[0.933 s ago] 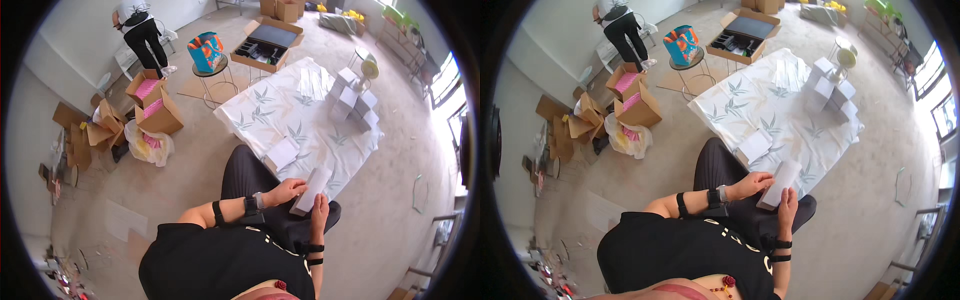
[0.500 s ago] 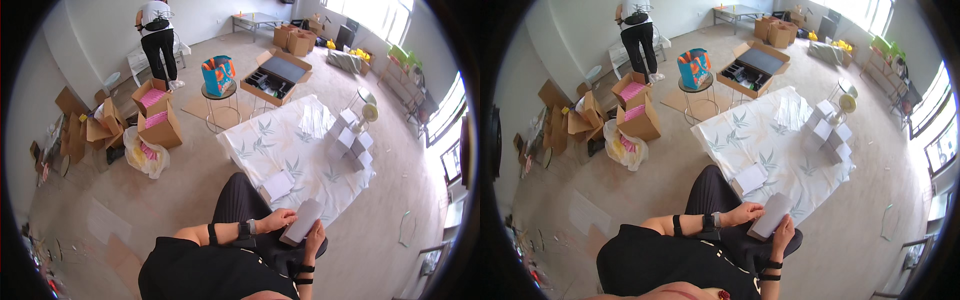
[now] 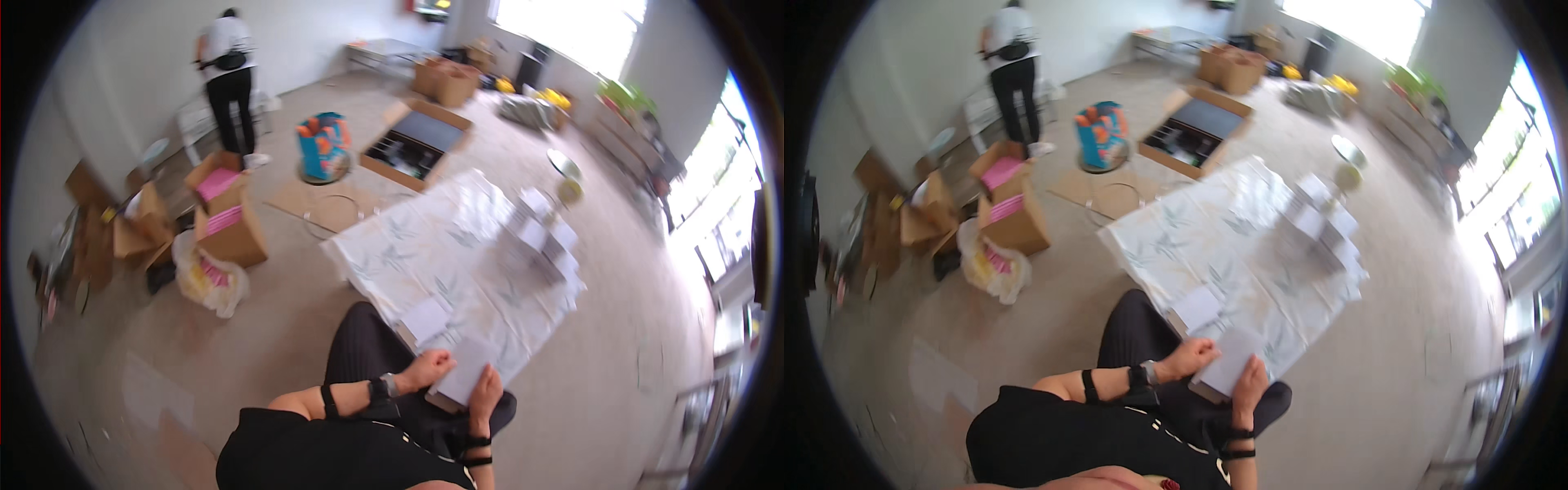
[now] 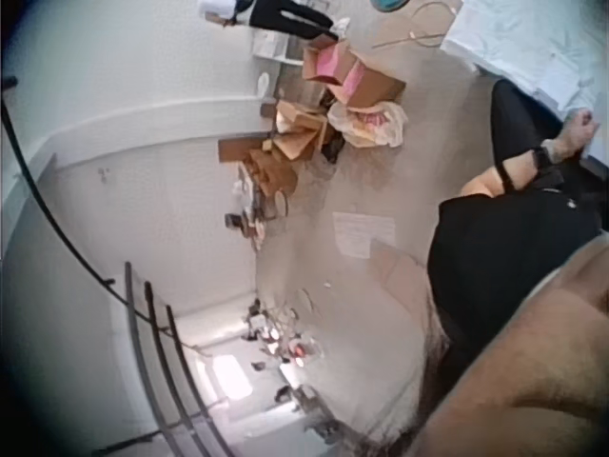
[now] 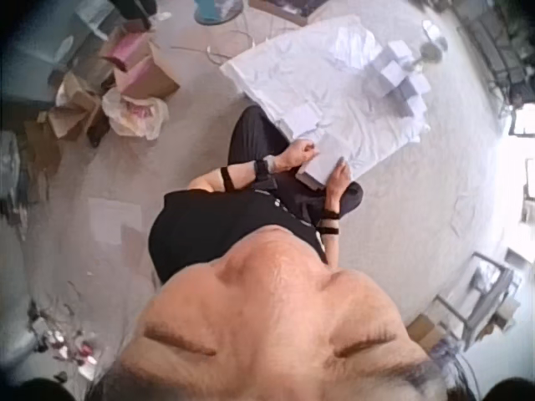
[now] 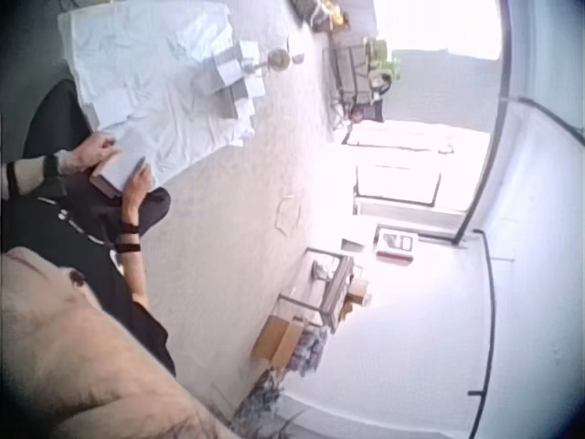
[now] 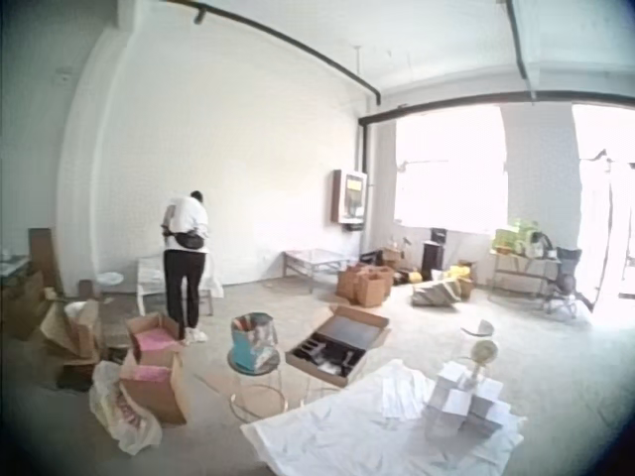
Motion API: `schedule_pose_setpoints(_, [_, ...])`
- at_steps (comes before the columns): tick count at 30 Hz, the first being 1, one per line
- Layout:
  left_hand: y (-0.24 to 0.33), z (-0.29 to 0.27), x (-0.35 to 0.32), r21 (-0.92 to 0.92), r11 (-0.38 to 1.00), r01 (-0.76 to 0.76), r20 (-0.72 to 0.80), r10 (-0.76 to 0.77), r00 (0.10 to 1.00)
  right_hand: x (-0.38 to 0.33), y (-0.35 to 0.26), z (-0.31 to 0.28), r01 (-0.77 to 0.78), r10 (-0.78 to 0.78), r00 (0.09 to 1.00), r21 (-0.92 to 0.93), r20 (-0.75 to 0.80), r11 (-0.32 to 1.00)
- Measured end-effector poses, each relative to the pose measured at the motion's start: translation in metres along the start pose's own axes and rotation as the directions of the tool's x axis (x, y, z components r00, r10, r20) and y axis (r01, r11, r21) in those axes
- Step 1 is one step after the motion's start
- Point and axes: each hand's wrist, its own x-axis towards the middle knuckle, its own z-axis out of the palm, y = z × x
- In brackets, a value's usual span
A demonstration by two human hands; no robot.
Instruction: Folding and assembling small white cardboard boxes.
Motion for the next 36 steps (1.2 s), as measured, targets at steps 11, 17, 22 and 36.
schedule_pose_setpoints(11, [0.015,-0.002,-0.003,0.246,0.954,-0.172,-0.302,0.244,0.922,-0.01,-0.023,0.019,0.117,-0.117,0.993,0.009,0.013,0.993])
schedule_pose_setpoints(17, [0.02,0.0,-0.004,0.378,0.89,-0.253,-0.381,0.399,0.834,-0.013,-0.023,0.026,0.12,-0.12,0.993,0.022,0.004,0.993])
schedule_pose_setpoints(22, [0.017,0.003,-0.008,0.468,0.817,-0.338,-0.302,0.507,0.807,-0.013,-0.014,0.028,0.072,-0.071,0.997,0.05,-0.021,0.996])
schedule_pose_setpoints(36, [0.025,0.013,-0.029,0.615,0.733,-0.291,-0.183,0.491,0.852,0.002,-0.019,0.03,0.113,-0.122,0.984,-0.069,-0.13,0.991])
